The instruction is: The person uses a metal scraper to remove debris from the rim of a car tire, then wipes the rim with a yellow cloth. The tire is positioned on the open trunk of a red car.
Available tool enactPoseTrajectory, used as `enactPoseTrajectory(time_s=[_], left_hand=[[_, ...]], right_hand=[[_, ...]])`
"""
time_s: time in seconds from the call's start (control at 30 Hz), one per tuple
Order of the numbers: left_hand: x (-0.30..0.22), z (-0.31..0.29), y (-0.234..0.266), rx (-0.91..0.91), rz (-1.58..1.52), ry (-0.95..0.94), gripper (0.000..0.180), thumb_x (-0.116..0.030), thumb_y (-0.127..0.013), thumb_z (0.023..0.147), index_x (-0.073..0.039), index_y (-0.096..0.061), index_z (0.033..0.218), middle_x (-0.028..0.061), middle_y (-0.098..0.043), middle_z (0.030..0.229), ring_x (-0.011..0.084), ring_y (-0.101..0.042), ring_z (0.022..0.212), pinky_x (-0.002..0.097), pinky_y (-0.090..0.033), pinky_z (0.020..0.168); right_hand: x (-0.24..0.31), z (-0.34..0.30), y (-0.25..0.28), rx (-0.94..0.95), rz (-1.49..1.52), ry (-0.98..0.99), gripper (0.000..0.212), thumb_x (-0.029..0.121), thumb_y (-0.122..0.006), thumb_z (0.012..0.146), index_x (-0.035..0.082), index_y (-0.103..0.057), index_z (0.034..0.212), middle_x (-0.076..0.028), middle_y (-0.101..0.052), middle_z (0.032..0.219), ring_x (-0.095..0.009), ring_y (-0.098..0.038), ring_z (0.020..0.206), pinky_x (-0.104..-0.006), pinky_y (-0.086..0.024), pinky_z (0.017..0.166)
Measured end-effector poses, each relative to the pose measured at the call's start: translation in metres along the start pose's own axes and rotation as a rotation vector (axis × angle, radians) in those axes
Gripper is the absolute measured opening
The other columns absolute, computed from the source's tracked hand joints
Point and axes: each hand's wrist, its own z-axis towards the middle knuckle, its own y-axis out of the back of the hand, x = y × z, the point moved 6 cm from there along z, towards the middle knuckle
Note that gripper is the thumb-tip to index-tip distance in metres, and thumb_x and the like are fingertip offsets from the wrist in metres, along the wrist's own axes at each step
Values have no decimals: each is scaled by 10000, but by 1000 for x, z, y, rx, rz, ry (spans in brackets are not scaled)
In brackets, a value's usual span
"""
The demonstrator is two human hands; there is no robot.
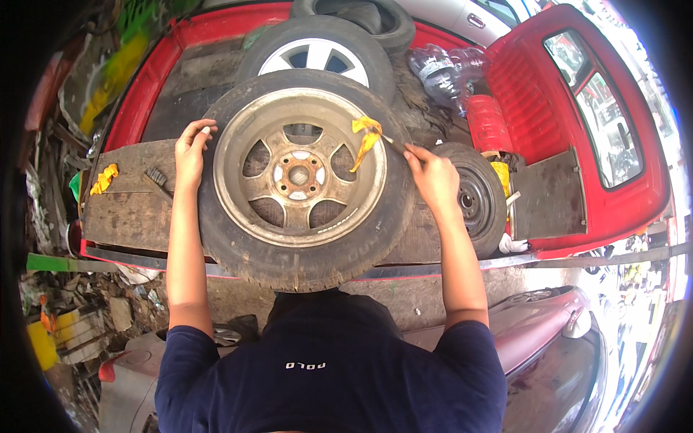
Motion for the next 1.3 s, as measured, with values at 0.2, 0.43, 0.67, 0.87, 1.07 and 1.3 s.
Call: enactPoseTrajectory(time_s=[0.2,0.43,0.67,0.87,1.07,1.3], left_hand=[[0,-2,0,13,1,10,232,-134,-582,983,-61,-728,1148,10,-725,1049,68,-558,880,224,-411,735],[-4,-3,0,5,24,11,233,-134,-583,984,-57,-729,1148,13,-726,1049,72,-563,887,227,-417,741],[-5,-4,2,-9,41,43,232,-138,-586,987,-48,-728,1146,20,-726,1045,75,-565,891,229,-420,745],[-4,-4,3,-18,22,51,233,-137,-581,988,-40,-727,1143,26,-724,1039,78,-564,891,230,-419,748],[-5,-4,2,-14,26,39,232,-134,-583,986,-43,-729,1141,25,-725,1037,77,-563,889,228,-418,747],[-6,-7,2,-19,-1,21,226,-137,-591,984,-44,-729,1137,29,-727,1042,83,-567,891,230,-418,745]], right_hand=[[-6,8,-16,-57,65,-16,279,418,-673,960,250,-783,1154,-148,-751,936,-371,-727,872,-442,-568,767],[-1,44,-44,-25,169,-17,291,416,-669,962,250,-774,1176,-158,-751,958,-357,-725,920,-434,-563,813],[-23,17,-14,6,128,23,289,417,-671,962,254,-776,1176,-135,-758,962,-329,-736,913,-407,-566,804],[-11,41,-44,-49,154,16,293,429,-662,966,265,-772,1183,-134,-758,997,-341,-732,940,-424,-566,819],[5,64,-48,25,83,22,293,441,-654,972,269,-774,1176,-140,-752,1011,-345,-726,951,-416,-562,821],[-22,31,-26,57,111,29,299,446,-659,967,278,-772,1187,-107,-765,1022,-318,-739,934,-396,-567,820]])
